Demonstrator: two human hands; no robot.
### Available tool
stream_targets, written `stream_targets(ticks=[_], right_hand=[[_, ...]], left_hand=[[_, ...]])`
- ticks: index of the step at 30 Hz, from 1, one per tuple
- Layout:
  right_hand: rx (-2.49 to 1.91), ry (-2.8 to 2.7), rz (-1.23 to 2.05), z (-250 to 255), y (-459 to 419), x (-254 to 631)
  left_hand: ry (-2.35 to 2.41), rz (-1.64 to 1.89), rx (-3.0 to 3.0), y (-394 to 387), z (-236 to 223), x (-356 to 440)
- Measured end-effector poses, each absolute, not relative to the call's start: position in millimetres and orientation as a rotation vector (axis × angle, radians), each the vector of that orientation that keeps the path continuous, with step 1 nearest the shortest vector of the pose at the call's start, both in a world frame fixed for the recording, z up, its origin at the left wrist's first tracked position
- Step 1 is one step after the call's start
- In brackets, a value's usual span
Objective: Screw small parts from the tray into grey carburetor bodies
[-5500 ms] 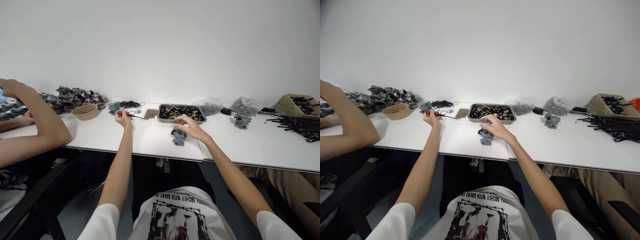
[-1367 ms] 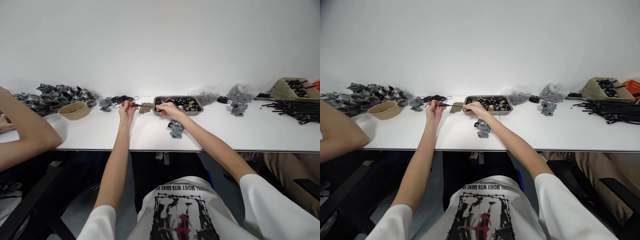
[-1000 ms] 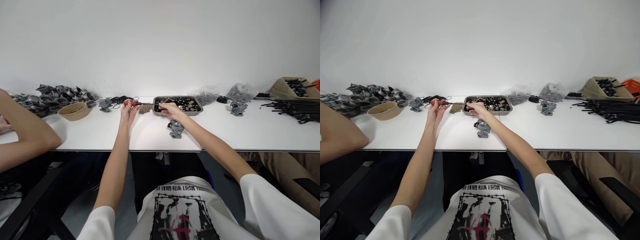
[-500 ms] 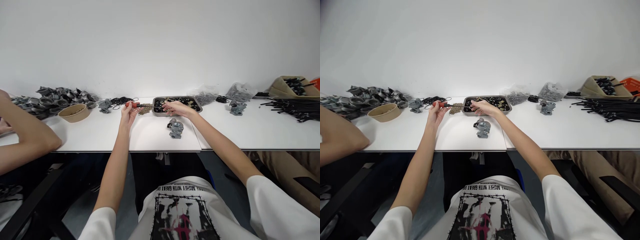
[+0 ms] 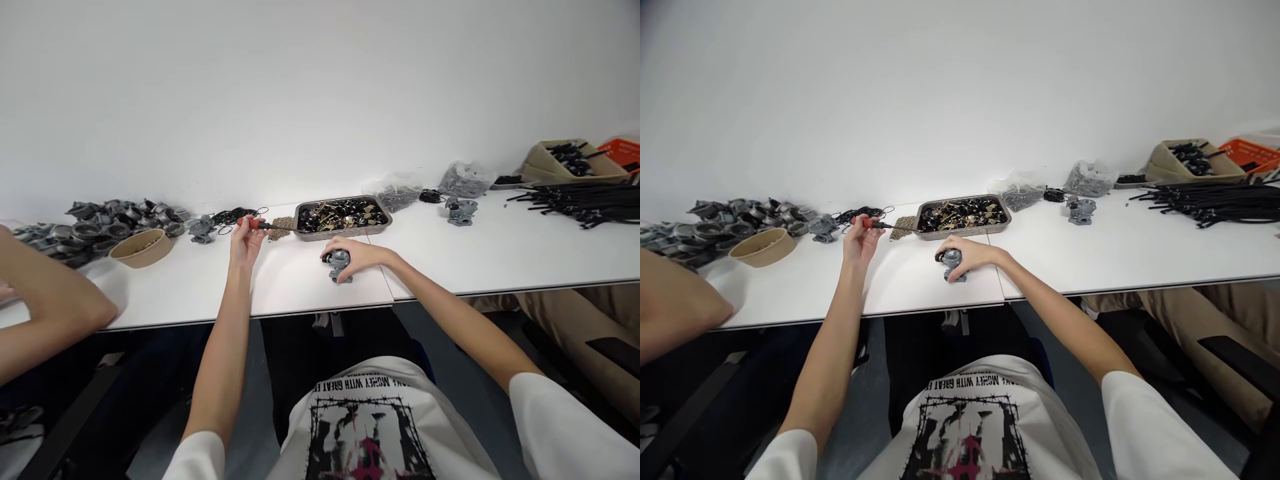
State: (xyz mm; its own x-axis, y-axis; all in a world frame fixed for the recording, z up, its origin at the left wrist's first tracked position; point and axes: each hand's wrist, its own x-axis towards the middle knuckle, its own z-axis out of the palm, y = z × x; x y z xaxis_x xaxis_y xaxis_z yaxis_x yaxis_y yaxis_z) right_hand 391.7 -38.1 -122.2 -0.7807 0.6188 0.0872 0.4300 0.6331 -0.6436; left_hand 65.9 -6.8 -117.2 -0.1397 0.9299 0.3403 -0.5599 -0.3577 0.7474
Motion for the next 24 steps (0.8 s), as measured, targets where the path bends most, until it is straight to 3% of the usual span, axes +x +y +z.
stream_targets(ticks=[13,24], right_hand=[[-0.749,-2.189,0.612,-153,-53,387],[-0.807,-2.178,0.468,-159,-52,387]], left_hand=[[0.489,1.531,1.507,-55,-46,116],[0.67,1.368,1.465,-85,-11,151]])
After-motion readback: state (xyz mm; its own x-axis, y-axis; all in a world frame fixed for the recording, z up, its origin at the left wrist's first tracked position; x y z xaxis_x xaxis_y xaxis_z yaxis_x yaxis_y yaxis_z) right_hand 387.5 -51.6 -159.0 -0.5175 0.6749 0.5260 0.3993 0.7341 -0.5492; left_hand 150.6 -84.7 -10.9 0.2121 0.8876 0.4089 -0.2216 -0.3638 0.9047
